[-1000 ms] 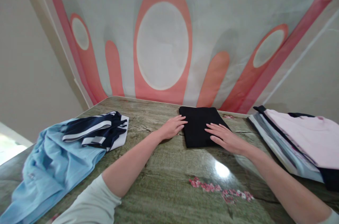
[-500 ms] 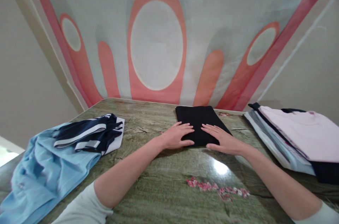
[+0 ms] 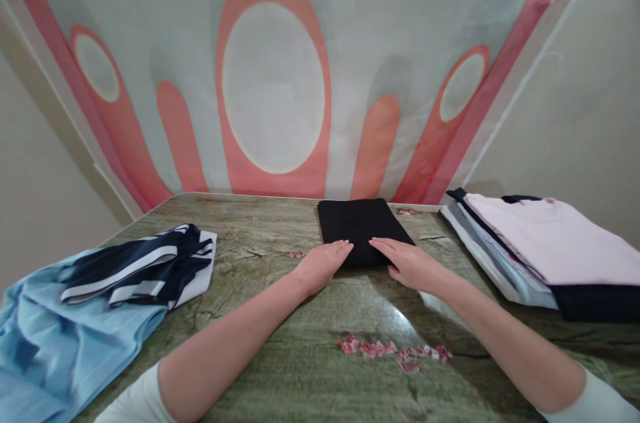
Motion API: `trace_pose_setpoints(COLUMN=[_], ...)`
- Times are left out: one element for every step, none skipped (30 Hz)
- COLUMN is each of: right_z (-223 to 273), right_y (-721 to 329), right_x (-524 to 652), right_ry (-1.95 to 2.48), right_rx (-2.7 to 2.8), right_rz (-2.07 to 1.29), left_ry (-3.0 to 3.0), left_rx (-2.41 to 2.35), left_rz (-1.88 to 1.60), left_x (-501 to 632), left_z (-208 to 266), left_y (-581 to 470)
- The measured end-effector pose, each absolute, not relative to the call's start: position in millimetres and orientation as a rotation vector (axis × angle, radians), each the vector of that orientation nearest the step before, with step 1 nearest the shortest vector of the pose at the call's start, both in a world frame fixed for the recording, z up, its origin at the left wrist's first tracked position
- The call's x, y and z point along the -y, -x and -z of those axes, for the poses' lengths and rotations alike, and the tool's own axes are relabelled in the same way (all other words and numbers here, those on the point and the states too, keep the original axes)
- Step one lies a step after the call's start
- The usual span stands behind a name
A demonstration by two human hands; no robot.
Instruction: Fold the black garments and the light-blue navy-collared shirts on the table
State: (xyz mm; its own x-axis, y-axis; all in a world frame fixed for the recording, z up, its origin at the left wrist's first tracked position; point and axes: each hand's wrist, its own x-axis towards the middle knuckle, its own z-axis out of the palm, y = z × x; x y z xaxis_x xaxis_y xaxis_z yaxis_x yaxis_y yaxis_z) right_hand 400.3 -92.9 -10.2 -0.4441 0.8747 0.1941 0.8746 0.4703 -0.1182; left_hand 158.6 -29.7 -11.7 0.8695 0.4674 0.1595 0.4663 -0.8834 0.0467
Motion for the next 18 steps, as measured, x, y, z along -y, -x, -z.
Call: trace_pose_setpoints(right_z=[11.6,13.2,15.0,16.9,18.6,20.0,21.1,21.8,22.2,22.6,22.9,23.3,23.8,24.6,25.5,26.5,27.6,28.7], right_y=[-396.1,-391.7,-387.4,-383.7,-381.0,-379.4,-379.3,-380.5,-382.8,-385.8,-389.0,-392.2,-394.8,-396.8,-398.1,-398.7,-398.9,-399.1], right_x=[93.2,93.4,93.6,93.8,93.7,93.5,93.2,92.6,92.0,91.1,90.1,89.1,88.0,86.9,85.9,84.9,83.9,83.0], right_ry=[1.53,1.548,1.559,1.564,1.564,1.56,1.556,1.555,1.556,1.559,1.564,1.566,1.566,1.563,1.559,1.555,1.552,1.553], right_rx=[2.462,2.434,2.41,2.393,2.383,2.379,2.379,2.381,2.386,2.393,2.4,2.41,2.424,2.438,2.452,2.465,2.475,2.479], right_rz=[0.031,0.065,0.098,0.125,0.147,0.164,0.181,0.2,0.221,0.242,0.261,0.278,0.291,0.301,0.309,0.314,0.316,0.315], left_ry=[-3.029,-3.031,-3.034,-3.038,-3.043,-3.048,-3.055,-3.063,-3.073,-3.084,-3.095,-3.105,-3.114,-3.122,-3.127,-3.128,-3.125,-3.116], left_rx=[-0.759,-0.758,-0.758,-0.761,-0.761,-0.755,-0.74,-0.715,-0.675,-0.624,-0.565,-0.507,-0.455,-0.415,-0.391,-0.382,-0.379,-0.373], left_rz=[-0.274,-0.286,-0.299,-0.316,-0.334,-0.354,-0.375,-0.398,-0.418,-0.433,-0.443,-0.45,-0.452,-0.45,-0.448,-0.448,-0.447,-0.443], left_x=[28.1,27.3,27.3,28.3,30.1,32.6,35.8,39.4,43.1,46.9,50.4,53.5,56.1,58.0,59.4,60.1,60.3,59.9], left_z=[12.2,12.4,12.3,11.9,11.1,10.0,8.7,7.5,6.5,5.8,5.7,6.0,6.9,8.0,9.4,10.7,11.7,12.3], left_y=[-157.7,-157.0,-156.8,-156.9,-157.5,-158.5,-159.8,-161.4,-163.3,-165.2,-167.1,-168.9,-170.4,-171.6,-172.5,-173.0,-173.1,-173.0])
